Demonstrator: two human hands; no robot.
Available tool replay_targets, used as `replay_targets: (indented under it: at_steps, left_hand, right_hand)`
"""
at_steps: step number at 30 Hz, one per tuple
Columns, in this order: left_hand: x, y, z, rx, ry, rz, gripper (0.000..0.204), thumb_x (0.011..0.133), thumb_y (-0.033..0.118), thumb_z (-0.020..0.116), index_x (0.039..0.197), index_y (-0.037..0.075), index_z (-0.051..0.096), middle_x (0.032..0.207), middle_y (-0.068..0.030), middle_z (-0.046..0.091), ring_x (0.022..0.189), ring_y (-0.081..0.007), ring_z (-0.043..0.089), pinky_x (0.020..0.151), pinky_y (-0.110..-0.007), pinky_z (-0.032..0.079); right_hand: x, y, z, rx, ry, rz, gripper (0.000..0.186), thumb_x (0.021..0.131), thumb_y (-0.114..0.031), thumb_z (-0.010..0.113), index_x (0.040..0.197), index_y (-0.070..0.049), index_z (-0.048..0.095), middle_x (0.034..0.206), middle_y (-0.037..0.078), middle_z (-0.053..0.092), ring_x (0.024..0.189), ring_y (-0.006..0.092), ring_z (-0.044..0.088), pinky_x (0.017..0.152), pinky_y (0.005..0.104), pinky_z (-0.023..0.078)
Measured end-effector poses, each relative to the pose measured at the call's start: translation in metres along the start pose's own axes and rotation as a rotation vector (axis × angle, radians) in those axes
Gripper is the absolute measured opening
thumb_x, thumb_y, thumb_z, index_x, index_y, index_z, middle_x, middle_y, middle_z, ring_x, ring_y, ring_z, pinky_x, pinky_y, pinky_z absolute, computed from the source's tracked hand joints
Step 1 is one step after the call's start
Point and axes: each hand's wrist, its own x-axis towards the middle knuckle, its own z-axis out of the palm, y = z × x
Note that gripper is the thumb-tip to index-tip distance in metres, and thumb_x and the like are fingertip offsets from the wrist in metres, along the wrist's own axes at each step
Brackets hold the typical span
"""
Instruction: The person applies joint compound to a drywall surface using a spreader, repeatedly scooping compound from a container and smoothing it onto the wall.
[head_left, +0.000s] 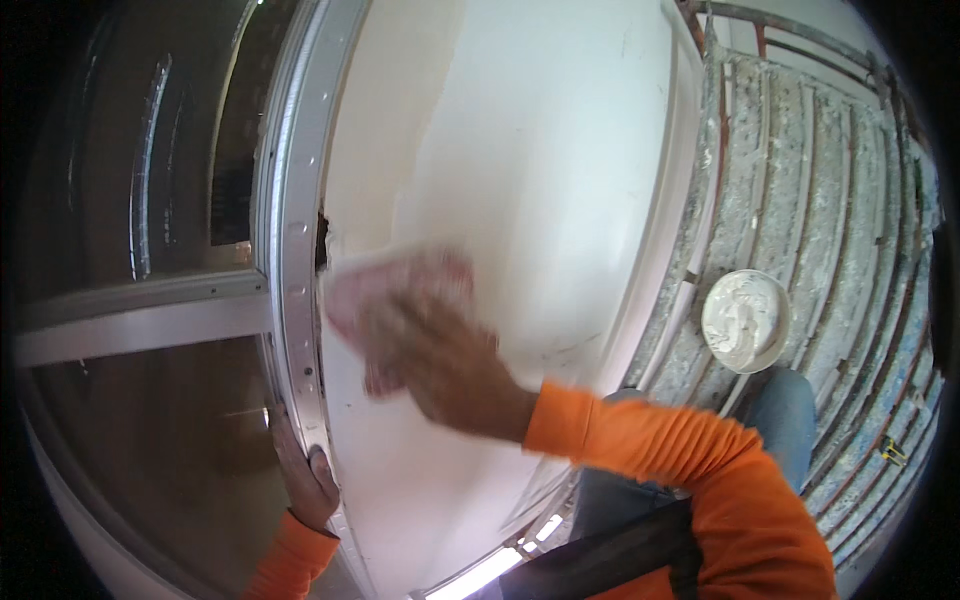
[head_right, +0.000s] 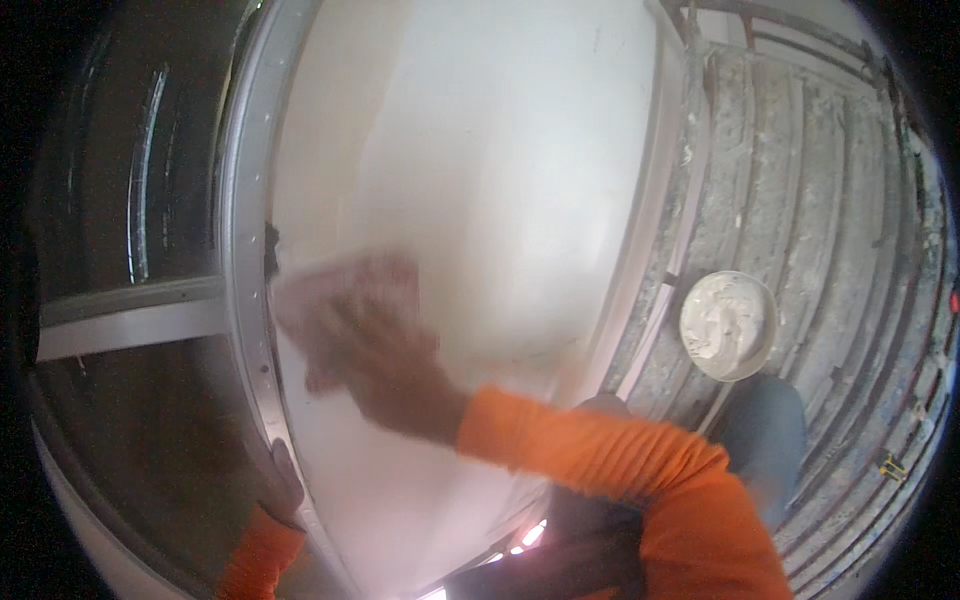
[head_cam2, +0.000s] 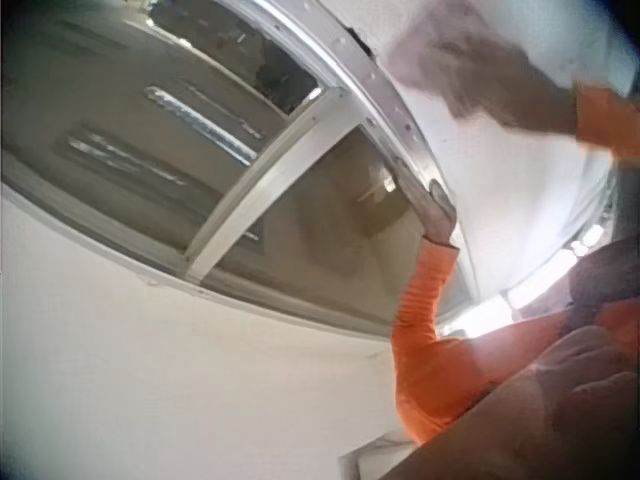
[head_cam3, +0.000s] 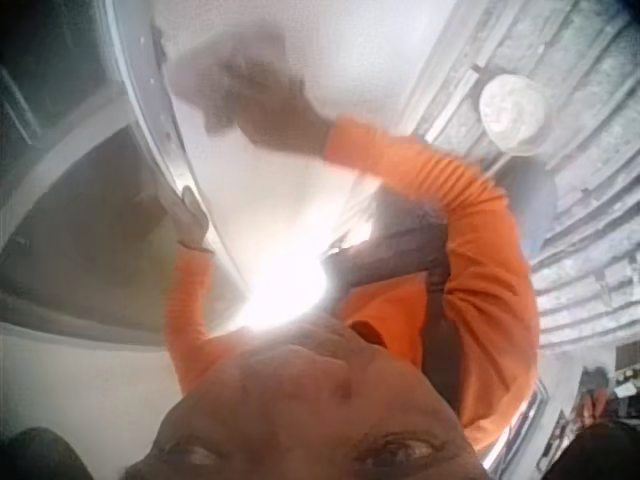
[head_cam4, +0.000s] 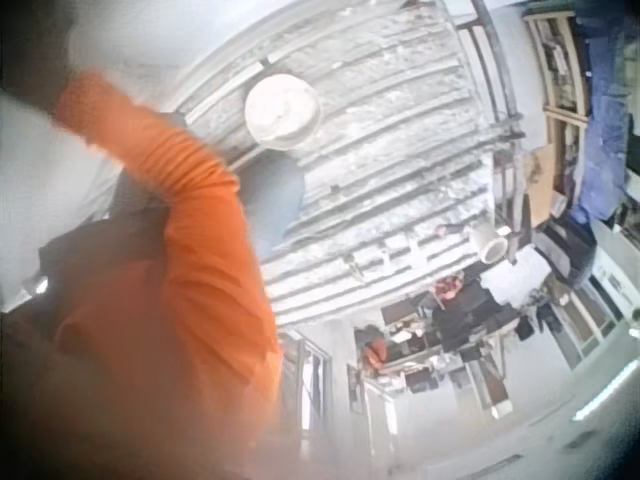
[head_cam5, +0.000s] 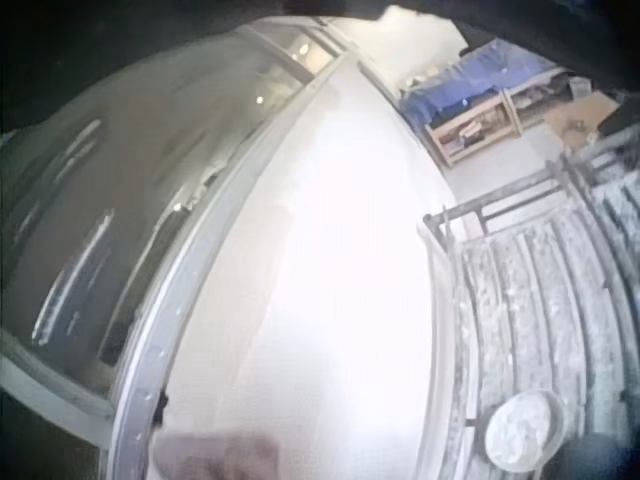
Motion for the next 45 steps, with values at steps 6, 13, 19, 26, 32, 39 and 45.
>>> replay_targets:
  at_steps: [6, 13, 19, 26, 32, 39, 45]
  left_hand:
    - [0.023, 0.015, 0.003, 0.01, 0.093, 0.152, 0.057, 0.103, 0.011, 0.042, 0.152, -0.014, 0.029, 0.155, -0.0329, 0.036, 0.143, -0.0484, 0.036, 0.12, -0.051, 0.027]
    - [0.034, 0.006, 0.017, -0.222, 0.202, 0.293, 0.055, 0.106, 0.016, 0.044, 0.156, -0.003, 0.033, 0.159, -0.024, 0.037, 0.145, -0.0438, 0.037, 0.12, -0.049, 0.029]
    - [0.033, 0.011, 0.017, -0.266, 0.368, 0.4, 0.051, 0.104, 0.014, 0.048, 0.153, 0.002, 0.041, 0.155, -0.0203, 0.044, 0.142, -0.0399, 0.042, 0.119, -0.046, 0.033]
    - [0.035, 0.0, 0.025, -0.445, 0.512, 0.467, 0.049, 0.098, 0.005, 0.055, 0.146, 0.002, 0.05, 0.145, -0.0198, 0.054, 0.135, -0.0378, 0.049, 0.114, -0.045, 0.039]
    - [0.051, -0.002, 0.037, -0.497, 0.55, 0.496, 0.042, 0.097, 0.002, 0.055, 0.139, 0.0, 0.055, 0.138, -0.021, 0.059, 0.129, -0.0388, 0.053, 0.111, -0.044, 0.042]
    - [0.049, -0.007, 0.04, -0.638, 0.559, 0.52, 0.039, 0.096, 0.0, 0.054, 0.135, -0.001, 0.059, 0.137, -0.0207, 0.061, 0.129, -0.0377, 0.055, 0.11, -0.042, 0.043]
    - [0.025, -0.005, 0.032, -0.435, 0.466, 0.327, 0.041, 0.103, 0.016, 0.052, 0.143, 0.005, 0.055, 0.146, -0.0175, 0.056, 0.138, -0.0312, 0.051, 0.117, -0.041, 0.037]
  right_hand:
    - [-0.035, -0.041, -0.064, 0.387, -0.33, 0.457, 0.048, 0.087, -0.001, 0.062, 0.135, 0.005, 0.057, 0.123, 0.022, 0.066, 0.117, 0.0361, 0.064, 0.098, 0.0429, 0.052]
    - [-0.021, -0.019, -0.086, 0.867, 0.125, 1.012, 0.018, 0.096, -0.008, 0.054, 0.105, 0.003, 0.065, 0.095, 0.007, 0.063, 0.087, 0.0175, 0.061, 0.079, 0.0316, 0.053]
    - [0.006, -0.028, -0.085, 0.771, 0.115, 0.95, 0.019, 0.092, -0.005, 0.057, 0.108, 0.004, 0.063, 0.102, 0.012, 0.066, 0.088, 0.0215, 0.066, 0.079, 0.0353, 0.056]
    - [0.074, -0.086, -0.078, -0.586, -0.414, 0.013, 0.03, 0.079, 0.005, 0.067, 0.108, 0.004, 0.061, 0.101, 0.022, 0.069, 0.092, 0.0356, 0.07, 0.071, 0.0391, 0.056]
    - [0.116, -0.042, -0.046, -0.198, -0.32, 0.125, 0.02, 0.095, -0.004, 0.058, 0.111, 0.008, 0.059, 0.107, 0.017, 0.068, 0.094, 0.0263, 0.071, 0.077, 0.0339, 0.058]
    - [0.09, -0.055, -0.066, 0.444, 0.062, 0.487, 0.023, 0.097, -0.009, 0.058, 0.113, 0.008, 0.06, 0.109, 0.016, 0.068, 0.1, 0.0246, 0.07, 0.082, 0.0328, 0.058]
    - [-0.007, -0.05, -0.185, 0.673, 0.215, 0.807, 0.026, 0.098, -0.008, 0.052, 0.118, 0.005, 0.064, 0.109, 0.012, 0.072, 0.096, 0.0219, 0.069, 0.086, 0.0334, 0.057]
